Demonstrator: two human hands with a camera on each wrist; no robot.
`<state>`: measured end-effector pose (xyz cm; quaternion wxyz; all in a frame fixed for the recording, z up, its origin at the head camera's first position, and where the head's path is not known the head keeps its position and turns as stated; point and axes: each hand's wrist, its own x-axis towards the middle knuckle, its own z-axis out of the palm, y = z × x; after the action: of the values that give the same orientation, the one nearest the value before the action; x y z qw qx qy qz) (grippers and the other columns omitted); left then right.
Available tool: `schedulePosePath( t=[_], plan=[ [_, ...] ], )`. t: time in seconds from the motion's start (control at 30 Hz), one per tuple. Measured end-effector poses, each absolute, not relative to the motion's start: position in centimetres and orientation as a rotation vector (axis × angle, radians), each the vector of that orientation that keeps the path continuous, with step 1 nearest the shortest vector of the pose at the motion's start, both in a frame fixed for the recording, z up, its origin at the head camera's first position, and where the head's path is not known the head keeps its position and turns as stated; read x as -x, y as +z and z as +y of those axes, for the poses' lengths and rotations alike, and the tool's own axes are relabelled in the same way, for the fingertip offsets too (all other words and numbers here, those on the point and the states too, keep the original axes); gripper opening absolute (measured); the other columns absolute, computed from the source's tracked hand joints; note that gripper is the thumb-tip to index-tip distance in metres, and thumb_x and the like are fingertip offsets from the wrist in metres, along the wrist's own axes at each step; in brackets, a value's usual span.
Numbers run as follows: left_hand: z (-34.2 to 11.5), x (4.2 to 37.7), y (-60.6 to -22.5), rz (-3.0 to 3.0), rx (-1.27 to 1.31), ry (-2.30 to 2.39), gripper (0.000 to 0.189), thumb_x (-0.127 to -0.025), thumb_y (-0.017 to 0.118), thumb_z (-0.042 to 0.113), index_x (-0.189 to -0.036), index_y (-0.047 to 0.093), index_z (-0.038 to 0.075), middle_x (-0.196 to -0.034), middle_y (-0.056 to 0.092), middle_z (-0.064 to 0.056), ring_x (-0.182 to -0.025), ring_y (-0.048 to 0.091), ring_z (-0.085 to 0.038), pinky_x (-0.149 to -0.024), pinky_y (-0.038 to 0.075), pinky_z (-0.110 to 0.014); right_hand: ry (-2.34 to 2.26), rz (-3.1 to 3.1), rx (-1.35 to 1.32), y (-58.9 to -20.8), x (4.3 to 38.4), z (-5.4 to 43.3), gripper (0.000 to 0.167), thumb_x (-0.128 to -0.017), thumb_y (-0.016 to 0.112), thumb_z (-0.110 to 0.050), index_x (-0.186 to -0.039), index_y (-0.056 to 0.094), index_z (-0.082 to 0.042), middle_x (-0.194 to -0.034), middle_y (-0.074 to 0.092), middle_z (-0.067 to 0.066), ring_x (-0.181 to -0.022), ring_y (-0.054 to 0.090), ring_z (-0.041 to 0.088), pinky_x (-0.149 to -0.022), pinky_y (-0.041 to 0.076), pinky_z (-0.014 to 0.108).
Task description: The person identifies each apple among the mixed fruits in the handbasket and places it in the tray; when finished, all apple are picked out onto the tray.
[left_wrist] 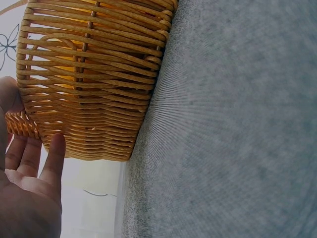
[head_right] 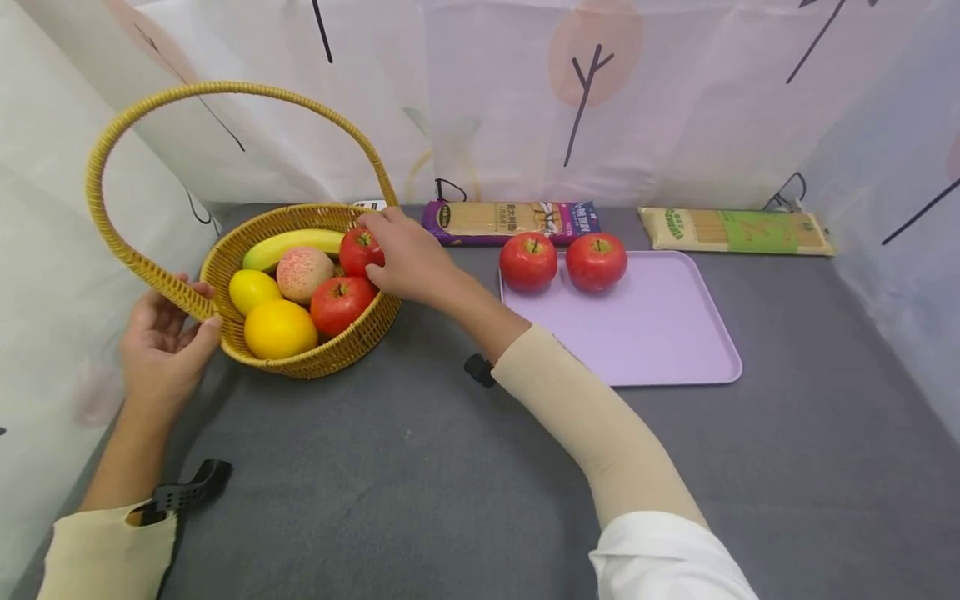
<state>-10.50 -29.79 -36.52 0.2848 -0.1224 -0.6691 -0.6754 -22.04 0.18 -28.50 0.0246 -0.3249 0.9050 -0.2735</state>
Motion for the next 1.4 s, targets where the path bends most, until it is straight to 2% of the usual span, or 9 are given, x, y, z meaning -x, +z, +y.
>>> schedulePosePath(
  t=[0.23,0.47,0.67,0.77,1.0,1.2,1.4],
  plan=[
    [-29.5,10.3,-36.3,-1.789,0.332,-1.801,0.057,-0.081,0.062,-0.019,-0.135,0.055,-0.004,-0.121,0.059,-0.026,-0.111,0.057,-0.033,-0.093,0.052,-0.023,-0.394,2.766,1.013,-28.3,23.9,-2.4,0.072,-0.087,0.069,-0.007,-0.151,0.039,-0.014,-0.15,0.038,0.012,-0.132,0.041,0.027,-0.108,0.042,0.037],
    [-29.4,10.4,-36.1,-1.787,0.331,-1.803,0.057,-0.081,0.062,-0.019,-0.135,0.054,-0.004,-0.121,0.059,-0.024,-0.111,0.056,-0.033,-0.093,0.052,-0.023,-0.082,2.752,1.044,-28.0,24.7,-4.0,0.077,-0.085,0.074,-0.013,-0.152,0.037,-0.019,-0.155,0.033,0.011,-0.142,0.026,0.031,-0.112,0.038,0.043],
    [-29.3,10.5,-36.1,-1.821,0.308,-1.781,0.057,-0.08,0.063,-0.019,-0.135,0.055,-0.002,-0.121,0.06,-0.023,-0.113,0.057,-0.032,-0.092,0.052,-0.022,0.099,2.718,1.05,-27.8,24.7,-4.3,0.079,-0.09,0.068,-0.014,-0.158,0.028,-0.018,-0.158,0.031,0.014,-0.148,0.013,0.041,-0.12,0.021,0.047],
    [-29.3,10.5,-36.1,-1.802,0.292,-1.815,0.057,-0.081,0.063,-0.019,-0.135,0.054,-0.003,-0.122,0.059,-0.022,-0.113,0.056,-0.031,-0.092,0.052,-0.021,0.065,2.716,1.018,-27.8,24.8,-4.3,0.08,-0.09,0.068,-0.014,-0.158,0.027,-0.019,-0.159,0.029,0.014,-0.15,0.009,0.041,-0.119,0.021,0.049],
    [-29.4,10.5,-36.1,-1.815,0.288,-1.809,0.058,-0.081,0.062,-0.019,-0.135,0.054,-0.002,-0.122,0.059,-0.021,-0.113,0.056,-0.031,-0.093,0.051,-0.021,-0.085,2.774,1.028,-28.8,25.1,-4.2,0.077,-0.085,0.074,-0.013,-0.153,0.037,-0.02,-0.151,0.04,0.011,-0.148,0.019,0.035,-0.115,0.033,0.046],
    [-29.5,10.4,-36.3,-1.787,0.278,-1.847,0.057,-0.081,0.063,-0.02,-0.135,0.053,-0.005,-0.122,0.06,-0.021,-0.113,0.056,-0.03,-0.093,0.051,-0.021,-0.274,2.819,1.117,-29.5,25.0,-3.9,0.073,-0.085,0.073,-0.009,-0.15,0.042,-0.017,-0.146,0.044,0.009,-0.133,0.041,0.027,-0.107,0.043,0.038],
    [-29.7,10.5,-36.4,-1.785,0.299,-1.834,0.058,-0.081,0.062,-0.02,-0.136,0.053,-0.005,-0.122,0.059,-0.022,-0.112,0.055,-0.032,-0.094,0.051,-0.022,-0.477,2.865,1.149,-30.0,24.9,-3.5,0.076,-0.085,0.077,-0.016,-0.152,0.041,-0.015,-0.146,0.042,0.011,-0.128,0.045,0.027,-0.106,0.044,0.035]
  ],
)
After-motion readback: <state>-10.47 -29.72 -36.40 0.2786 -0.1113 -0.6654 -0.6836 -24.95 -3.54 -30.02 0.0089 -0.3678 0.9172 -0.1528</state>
